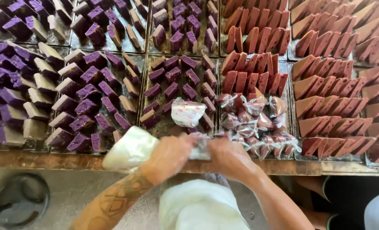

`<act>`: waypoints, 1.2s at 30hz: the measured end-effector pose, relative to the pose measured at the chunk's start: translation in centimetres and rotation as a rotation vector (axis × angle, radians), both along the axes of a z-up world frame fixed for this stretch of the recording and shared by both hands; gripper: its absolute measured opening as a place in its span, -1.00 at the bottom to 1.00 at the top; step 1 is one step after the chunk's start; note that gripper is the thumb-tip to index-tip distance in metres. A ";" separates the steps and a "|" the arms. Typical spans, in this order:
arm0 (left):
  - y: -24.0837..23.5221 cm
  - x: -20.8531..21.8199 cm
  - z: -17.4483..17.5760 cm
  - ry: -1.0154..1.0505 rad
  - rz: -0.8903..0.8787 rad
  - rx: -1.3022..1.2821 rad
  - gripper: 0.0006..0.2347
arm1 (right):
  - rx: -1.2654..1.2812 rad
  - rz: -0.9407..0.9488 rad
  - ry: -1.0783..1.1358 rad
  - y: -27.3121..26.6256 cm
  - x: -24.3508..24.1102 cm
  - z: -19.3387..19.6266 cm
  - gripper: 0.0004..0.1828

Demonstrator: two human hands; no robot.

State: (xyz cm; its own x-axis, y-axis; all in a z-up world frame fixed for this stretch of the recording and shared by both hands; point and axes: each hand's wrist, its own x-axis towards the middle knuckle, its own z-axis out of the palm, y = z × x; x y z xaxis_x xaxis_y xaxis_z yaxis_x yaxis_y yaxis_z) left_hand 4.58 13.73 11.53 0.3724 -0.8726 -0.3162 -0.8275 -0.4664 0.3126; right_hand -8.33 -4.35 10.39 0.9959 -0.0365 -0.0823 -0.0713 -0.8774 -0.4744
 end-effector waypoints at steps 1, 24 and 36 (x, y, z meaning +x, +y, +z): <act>0.1 0.5 0.3 0.223 -0.084 -0.192 -0.79 | 0.107 0.126 0.052 -0.8 -0.7 0.6 -0.92; 0.2 3.3 3.2 0.244 0.090 -0.845 -0.85 | 0.199 0.010 -0.495 -1.6 1.2 0.3 -0.82; -3.4 -0.9 -7.3 1.540 0.712 -0.995 -0.93 | 0.613 -0.396 -0.427 1.2 2.2 -5.1 -0.84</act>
State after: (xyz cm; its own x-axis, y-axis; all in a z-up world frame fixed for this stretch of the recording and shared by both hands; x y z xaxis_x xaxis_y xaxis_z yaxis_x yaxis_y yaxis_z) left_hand 3.63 10.29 4.26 0.6104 -0.7566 -0.2345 0.5839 0.2298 0.7786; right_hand -6.15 -3.14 5.32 0.8694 -0.4606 0.1790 -0.0259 -0.4043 -0.9143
